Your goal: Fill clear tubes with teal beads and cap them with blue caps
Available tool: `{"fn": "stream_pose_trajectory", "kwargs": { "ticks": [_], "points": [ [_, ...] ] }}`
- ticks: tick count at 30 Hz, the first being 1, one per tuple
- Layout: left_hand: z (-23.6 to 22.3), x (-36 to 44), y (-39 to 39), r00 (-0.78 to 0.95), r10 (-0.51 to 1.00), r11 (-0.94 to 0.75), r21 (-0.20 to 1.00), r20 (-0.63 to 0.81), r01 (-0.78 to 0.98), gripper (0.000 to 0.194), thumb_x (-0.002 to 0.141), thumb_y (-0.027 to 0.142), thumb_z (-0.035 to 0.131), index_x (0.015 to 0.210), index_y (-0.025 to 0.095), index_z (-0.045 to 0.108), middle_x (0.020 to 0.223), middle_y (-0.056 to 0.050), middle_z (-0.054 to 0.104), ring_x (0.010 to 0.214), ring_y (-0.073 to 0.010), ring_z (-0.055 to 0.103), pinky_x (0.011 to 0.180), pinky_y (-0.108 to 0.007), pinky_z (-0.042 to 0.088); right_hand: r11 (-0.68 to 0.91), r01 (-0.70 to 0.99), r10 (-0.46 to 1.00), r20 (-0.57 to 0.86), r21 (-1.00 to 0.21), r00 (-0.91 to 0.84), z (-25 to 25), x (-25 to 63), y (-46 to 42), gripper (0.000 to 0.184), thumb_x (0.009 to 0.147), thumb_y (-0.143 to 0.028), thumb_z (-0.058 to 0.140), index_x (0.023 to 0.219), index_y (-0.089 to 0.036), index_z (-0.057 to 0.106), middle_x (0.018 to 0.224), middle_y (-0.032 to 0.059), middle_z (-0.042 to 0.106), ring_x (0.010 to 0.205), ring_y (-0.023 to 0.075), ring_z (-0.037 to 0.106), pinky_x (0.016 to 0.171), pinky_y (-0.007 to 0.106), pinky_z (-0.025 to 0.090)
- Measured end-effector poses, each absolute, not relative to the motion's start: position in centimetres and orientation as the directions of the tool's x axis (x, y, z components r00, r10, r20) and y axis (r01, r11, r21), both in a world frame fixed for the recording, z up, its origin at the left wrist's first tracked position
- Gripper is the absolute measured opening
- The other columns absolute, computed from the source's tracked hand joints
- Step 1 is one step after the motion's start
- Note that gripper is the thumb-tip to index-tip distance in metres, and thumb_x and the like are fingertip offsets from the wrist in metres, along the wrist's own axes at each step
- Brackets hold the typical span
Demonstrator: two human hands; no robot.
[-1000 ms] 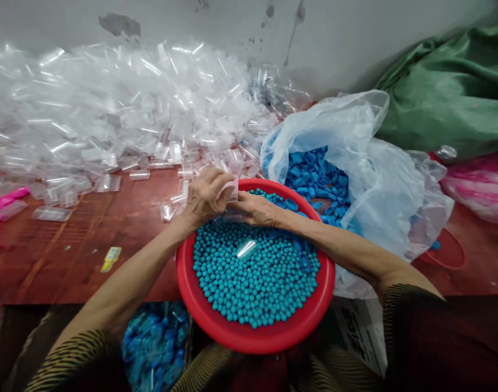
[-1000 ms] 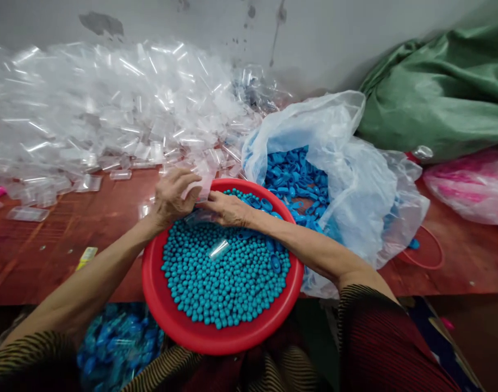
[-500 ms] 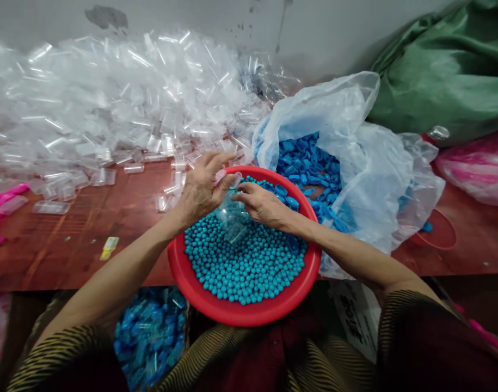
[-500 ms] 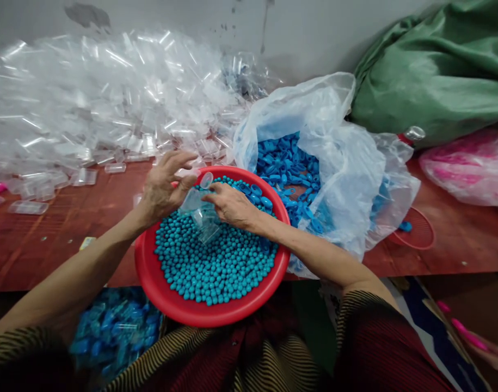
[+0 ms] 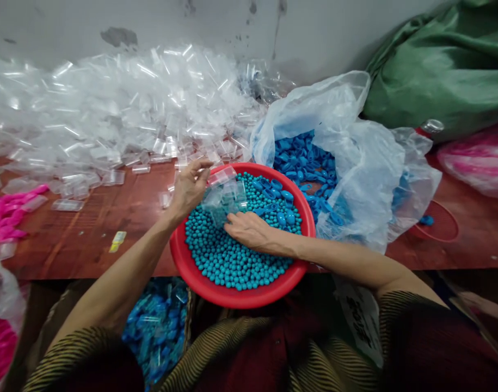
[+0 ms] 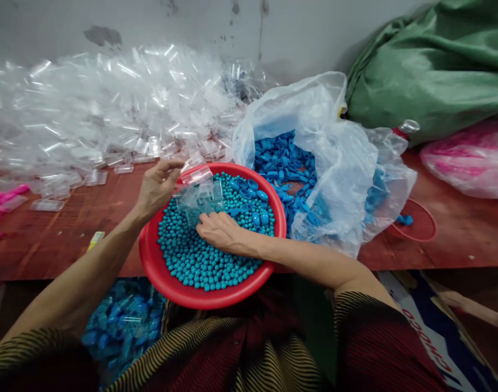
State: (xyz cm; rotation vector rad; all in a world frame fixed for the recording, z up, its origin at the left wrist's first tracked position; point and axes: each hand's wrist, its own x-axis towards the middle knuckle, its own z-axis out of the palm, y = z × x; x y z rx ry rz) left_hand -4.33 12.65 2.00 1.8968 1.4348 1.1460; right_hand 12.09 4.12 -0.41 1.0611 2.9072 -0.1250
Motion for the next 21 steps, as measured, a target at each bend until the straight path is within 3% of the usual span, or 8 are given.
{"fn": "stream_pose_trajectory", "kwargs": {
  "ticks": [3,6,8,10,13,15,17,21],
  "points": [
    [2.3,-5.1,9.7,0.107,0.931,-0.337,0.711,0.348,0.617,0.024,0.081,0.028,0.049,0.093,0.016,0.066,0.080,-0.002,0.065,0.065,-0.0105,0.054,0.062,-0.022,0.042,0.718,0.693,0.683,-0.122,-0.065,-0.720,-0.8,11.7,4.6,0.037,0.089,-0.004,0.024,0.094,-0.008,0.060,0.089,0.0142,0.060,0.062,0.0157,0.051,0.052,0.028,0.036],
    [1.9,-5.5,6.8,0.098,0.965,-0.252,0.760,0.243,0.600,0.026,0.081,0.031,0.050,0.096,0.016,0.064,0.070,0.000,0.060,0.057,-0.0096,0.048,0.055,-0.021,0.039,0.646,0.747,0.739,-0.114,-0.156,-0.664,-0.1,12.8,5.2,0.029,0.090,-0.007,0.029,0.096,-0.009,0.058,0.090,0.0136,0.062,0.067,0.0161,0.054,0.057,0.028,0.039],
    [1.5,-5.2,5.0,0.101,0.989,-0.149,0.837,0.112,0.526,0.031,0.079,0.032,0.052,0.104,0.016,0.061,0.075,-0.001,0.060,0.058,-0.0102,0.050,0.053,-0.021,0.039,0.572,0.748,0.789,-0.023,-0.336,-0.614,0.4,13.8,5.1,0.018,0.089,-0.013,0.040,0.095,-0.010,0.057,0.091,0.0109,0.063,0.073,0.0159,0.057,0.063,0.027,0.042],
    [1.0,-4.2,3.6,0.172,0.984,-0.034,0.907,-0.042,0.420,0.037,0.078,0.034,0.053,0.109,0.016,0.057,0.084,-0.003,0.061,0.065,-0.0122,0.054,0.055,-0.022,0.043,0.474,0.654,0.832,0.057,-0.591,-0.551,0.7,14.6,4.6,0.012,0.088,-0.018,0.048,0.094,-0.012,0.056,0.087,0.0067,0.064,0.074,0.0143,0.058,0.067,0.025,0.043],
    [0.5,-2.4,1.9,0.319,0.929,0.092,0.952,-0.187,0.291,0.033,0.079,0.037,0.051,0.105,0.017,0.056,0.086,-0.004,0.061,0.071,-0.0145,0.057,0.055,-0.023,0.046,0.276,0.460,0.868,0.013,-0.844,-0.497,0.6,15.1,3.1,0.014,0.089,-0.023,0.047,0.094,-0.014,0.057,0.074,0.0004,0.064,0.062,0.0109,0.058,0.059,0.022,0.043],
    [0.3,-1.8,1.1,0.351,0.910,0.118,0.950,-0.220,0.289,0.028,0.080,0.036,0.048,0.100,0.018,0.055,0.083,-0.003,0.061,0.067,-0.0140,0.056,0.053,-0.023,0.045,0.237,0.460,0.862,-0.033,-0.856,-0.506,0.3,15.4,2.1,0.014,0.088,-0.024,0.049,0.091,-0.015,0.060,0.071,-0.0003,0.065,0.060,0.0112,0.059,0.058,0.022,0.043],
    [0.2,-1.8,0.7,0.352,0.906,0.085,0.916,-0.234,0.391,0.023,0.079,0.032,0.049,0.096,0.018,0.056,0.077,-0.002,0.061,0.064,-0.0142,0.055,0.056,-0.024,0.043,0.298,0.531,0.856,-0.025,-0.793,-0.517,0.2,16.1,1.4,0.015,0.087,-0.023,0.052,0.089,-0.015,0.064,0.075,0.0021,0.068,0.068,0.0141,0.062,0.065,0.025,0.044],
    [0.2,-2.4,1.4,0.398,0.854,-0.058,0.701,-0.333,0.711,0.012,0.072,0.025,0.055,0.081,0.019,0.061,0.071,-0.002,0.062,0.071,-0.0190,0.057,0.068,-0.030,0.041,0.343,0.554,0.892,0.077,-0.759,-0.446,0.2,18.1,0.8,0.020,0.087,-0.023,0.052,0.100,-0.015,0.065,0.096,0.0071,0.070,0.089,0.0180,0.064,0.080,0.030,0.045]
  ]
}}
